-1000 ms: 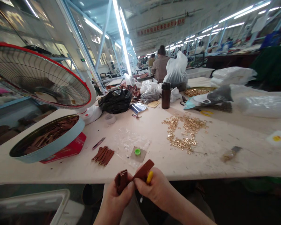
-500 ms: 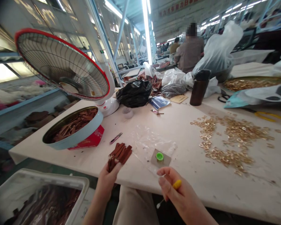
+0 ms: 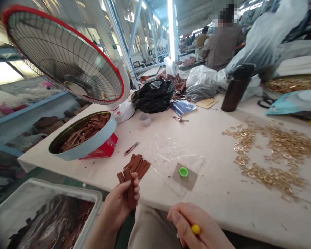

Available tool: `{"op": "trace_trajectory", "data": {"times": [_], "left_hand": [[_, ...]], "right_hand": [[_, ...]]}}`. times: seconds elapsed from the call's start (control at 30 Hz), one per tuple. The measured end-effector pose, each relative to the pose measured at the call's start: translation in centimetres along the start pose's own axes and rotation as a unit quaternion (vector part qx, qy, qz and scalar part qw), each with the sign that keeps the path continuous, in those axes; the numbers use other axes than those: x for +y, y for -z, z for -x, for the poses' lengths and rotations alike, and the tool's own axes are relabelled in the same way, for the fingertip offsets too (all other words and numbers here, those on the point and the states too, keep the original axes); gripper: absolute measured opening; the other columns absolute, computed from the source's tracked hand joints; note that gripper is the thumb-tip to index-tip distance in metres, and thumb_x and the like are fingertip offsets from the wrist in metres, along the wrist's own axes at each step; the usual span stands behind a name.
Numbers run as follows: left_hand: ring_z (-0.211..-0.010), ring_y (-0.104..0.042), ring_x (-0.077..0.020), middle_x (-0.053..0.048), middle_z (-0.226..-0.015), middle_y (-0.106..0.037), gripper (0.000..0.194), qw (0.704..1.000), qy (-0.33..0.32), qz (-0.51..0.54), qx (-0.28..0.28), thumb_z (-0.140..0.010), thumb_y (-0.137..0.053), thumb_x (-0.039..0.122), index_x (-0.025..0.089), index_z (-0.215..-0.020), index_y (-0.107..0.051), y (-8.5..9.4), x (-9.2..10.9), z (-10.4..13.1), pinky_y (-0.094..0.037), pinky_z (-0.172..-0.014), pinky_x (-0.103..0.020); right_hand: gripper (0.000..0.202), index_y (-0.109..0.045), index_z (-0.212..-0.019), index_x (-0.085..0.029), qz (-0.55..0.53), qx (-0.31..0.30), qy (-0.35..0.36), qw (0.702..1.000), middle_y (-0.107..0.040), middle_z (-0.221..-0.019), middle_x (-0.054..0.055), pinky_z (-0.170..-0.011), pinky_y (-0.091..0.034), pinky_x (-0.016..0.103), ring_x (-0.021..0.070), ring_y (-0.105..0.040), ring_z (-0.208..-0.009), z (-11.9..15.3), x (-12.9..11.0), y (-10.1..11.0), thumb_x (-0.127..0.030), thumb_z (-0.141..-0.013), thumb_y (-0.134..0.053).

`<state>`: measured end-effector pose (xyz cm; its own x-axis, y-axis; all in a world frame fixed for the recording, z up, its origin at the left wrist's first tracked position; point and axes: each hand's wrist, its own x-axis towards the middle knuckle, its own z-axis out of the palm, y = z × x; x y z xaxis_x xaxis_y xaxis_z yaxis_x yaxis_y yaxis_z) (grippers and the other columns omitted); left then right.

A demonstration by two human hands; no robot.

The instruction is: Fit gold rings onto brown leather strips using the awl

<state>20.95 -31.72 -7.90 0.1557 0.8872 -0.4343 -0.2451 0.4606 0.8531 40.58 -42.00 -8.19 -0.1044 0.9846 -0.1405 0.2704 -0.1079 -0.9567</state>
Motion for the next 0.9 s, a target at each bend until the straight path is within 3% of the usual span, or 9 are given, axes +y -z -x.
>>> {"op": "trace_trajectory", "data": {"times": [0.13, 0.23, 0.33, 0.6, 0.77, 0.9], "left_hand": [[-0.069, -0.061, -0.0126, -0.004, -0.078, -0.064, 0.018, 0.986, 0.049, 0.129, -0.096, -0.075, -0.062, 0.02, 0.015, -0.093, -0.061, -4.9, -0.9, 3.6, -0.048, -0.062, -0.023], [-0.075, -0.064, -0.0154, -0.006, -0.084, -0.068, 0.018, 0.985, 0.042, 0.13, -0.103, -0.074, -0.064, 0.02, 0.015, -0.092, -0.061, -7.7, -2.0, 5.5, -0.05, -0.068, -0.026], [-0.077, -0.064, -0.0157, -0.006, -0.084, -0.07, 0.021, 0.99, 0.019, 0.111, -0.09, -0.071, -0.068, 0.023, 0.016, -0.09, -0.061, -9.1, -3.1, 6.7, -0.05, -0.071, -0.026], [-0.08, -0.064, -0.0186, -0.004, -0.079, -0.07, 0.03, 0.996, -0.074, -0.007, -0.058, -0.065, -0.071, 0.036, 0.016, -0.086, -0.061, -10.3, -4.6, 8.7, -0.048, -0.074, -0.028], [-0.088, -0.063, -0.0217, -0.008, -0.089, -0.07, 0.036, 0.995, -0.07, -0.026, -0.066, -0.072, -0.06, 0.046, 0.016, -0.092, -0.061, -10.4, -5.3, 9.0, -0.047, -0.077, -0.03], [-0.072, -0.062, -0.0187, -0.006, -0.079, -0.066, 0.032, 0.987, -0.116, -0.095, -0.055, -0.078, -0.052, 0.046, 0.016, -0.089, -0.059, -9.9, -5.4, 8.4, -0.048, -0.064, -0.028]], "right_hand": [[0.028, -0.054, -0.078, -0.02, 0.061, 0.014, 0.059, 0.996, -0.056, -0.065, 0.002, -0.058, -0.041, 0.024, 0.017, -0.052, -0.063, 0.8, -0.7, -0.3, -0.035, -0.09, -0.034], [0.025, -0.052, -0.077, -0.018, 0.045, 0.024, 0.063, 0.997, -0.057, -0.066, 0.001, -0.053, -0.039, 0.022, 0.0146, -0.051, -0.059, 1.8, -0.5, -0.5, -0.032, -0.09, -0.037], [0.016, -0.055, -0.082, -0.016, 0.059, 0.063, 0.076, 0.993, -0.062, -0.076, 0.003, -0.058, -0.041, 0.023, 0.0164, -0.054, -0.065, 2.9, -0.4, -0.6, -0.026, -0.086, -0.043], [0.015, -0.059, -0.083, -0.015, 0.161, 0.105, 0.07, 0.979, -0.067, -0.082, 0.009, -0.06, -0.04, 0.027, 0.0225, -0.06, -0.071, 4.3, -0.1, -0.5, -0.02, -0.08, -0.045], [0.022, -0.059, -0.073, -0.016, 0.189, 0.121, 0.074, 0.972, -0.066, -0.074, 0.008, -0.056, -0.037, 0.026, 0.0208, -0.059, -0.065, 5.1, 0.2, -0.3, -0.019, -0.083, -0.039], [0.031, -0.058, -0.069, -0.016, 0.158, 0.14, 0.083, 0.974, -0.062, -0.066, 0.004, -0.055, -0.036, 0.025, 0.0179, -0.055, -0.06, 5.9, 0.2, 0.9, -0.024, -0.088, -0.035]]}}
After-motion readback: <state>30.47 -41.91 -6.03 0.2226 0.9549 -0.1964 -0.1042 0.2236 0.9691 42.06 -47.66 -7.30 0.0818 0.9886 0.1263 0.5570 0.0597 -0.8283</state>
